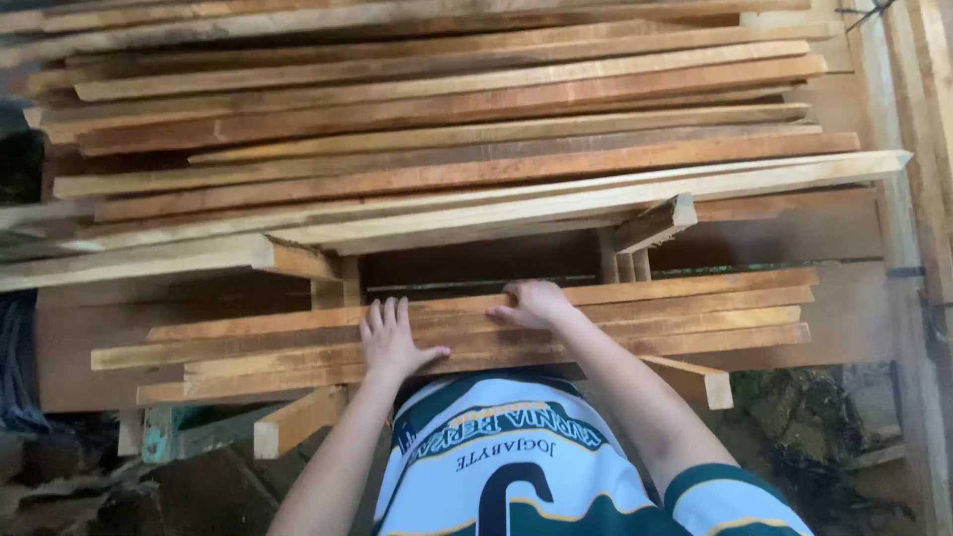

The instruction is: The person repeatedly picks up wooden planks from a large pile and places them onto a lower wooden rack. The hands lift the planks and align them on the rack, repeating this process for several pieces of wood.

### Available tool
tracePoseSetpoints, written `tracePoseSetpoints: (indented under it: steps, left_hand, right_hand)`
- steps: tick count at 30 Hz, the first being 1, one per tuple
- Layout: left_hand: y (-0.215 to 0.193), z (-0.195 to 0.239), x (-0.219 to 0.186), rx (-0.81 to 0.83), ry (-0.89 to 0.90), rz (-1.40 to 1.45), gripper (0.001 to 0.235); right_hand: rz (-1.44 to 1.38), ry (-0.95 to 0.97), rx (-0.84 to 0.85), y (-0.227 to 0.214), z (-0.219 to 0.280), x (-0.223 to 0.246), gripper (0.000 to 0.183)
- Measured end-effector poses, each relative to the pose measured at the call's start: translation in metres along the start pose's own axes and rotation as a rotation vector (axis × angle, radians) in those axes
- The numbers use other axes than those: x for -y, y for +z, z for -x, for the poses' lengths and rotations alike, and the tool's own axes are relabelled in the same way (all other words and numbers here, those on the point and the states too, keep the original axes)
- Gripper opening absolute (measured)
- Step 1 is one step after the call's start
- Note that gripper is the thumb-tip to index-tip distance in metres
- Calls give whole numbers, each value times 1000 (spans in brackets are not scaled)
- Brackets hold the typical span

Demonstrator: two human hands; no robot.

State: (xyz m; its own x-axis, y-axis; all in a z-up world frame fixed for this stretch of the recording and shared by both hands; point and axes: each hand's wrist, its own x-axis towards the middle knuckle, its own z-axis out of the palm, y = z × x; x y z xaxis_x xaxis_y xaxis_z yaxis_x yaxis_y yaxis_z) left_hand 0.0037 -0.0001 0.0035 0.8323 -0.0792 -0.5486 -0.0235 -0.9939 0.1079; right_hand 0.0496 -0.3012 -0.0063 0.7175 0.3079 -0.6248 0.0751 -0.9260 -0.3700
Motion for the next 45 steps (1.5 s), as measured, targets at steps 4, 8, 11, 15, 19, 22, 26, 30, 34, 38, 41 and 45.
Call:
tracePoseSetpoints:
  steps: [4,8,11,15,19,22,26,30,34,38,41,45]
  left_hand:
    - [-3,1,-6,33,-20,-8,133]
    - [3,-2,-4,153,-39,37,130]
    - [3,1,-1,185,-40,61,130]
    - [11,6,0,107,-18,63,132]
    - [36,2,9,50,27,23,134]
    - [35,2,12,16,41,52,132]
    - [37,3,11,7,41,39,135]
    - [52,-1,17,-71,77,35,135]
    - [62,2,16,-133,77,-43,132]
    - [73,2,19,-151,76,-56,129]
    - [75,-4,20,-167,85,-43,130]
    - [74,1,19,-174,90,-68,131]
  right_hand:
    - [-15,35,19,-11,9,10,73]
    - [4,54,52,-10,4,9,76]
    - [0,52,53,-6,0,9,77]
    - [-19,51,3,-7,5,12,72]
    - [-40,62,-28,5,2,19,64]
    - [-70,34,-52,7,-6,27,67]
    - [-70,27,-29,10,-8,27,69]
    - [-13,-31,-178,6,9,33,57]
    - [34,-126,-358,15,10,24,48]
    - [19,-196,-499,29,8,19,43]
    - [11,-209,-586,38,6,20,40]
    - [-33,-155,-703,60,3,28,41]
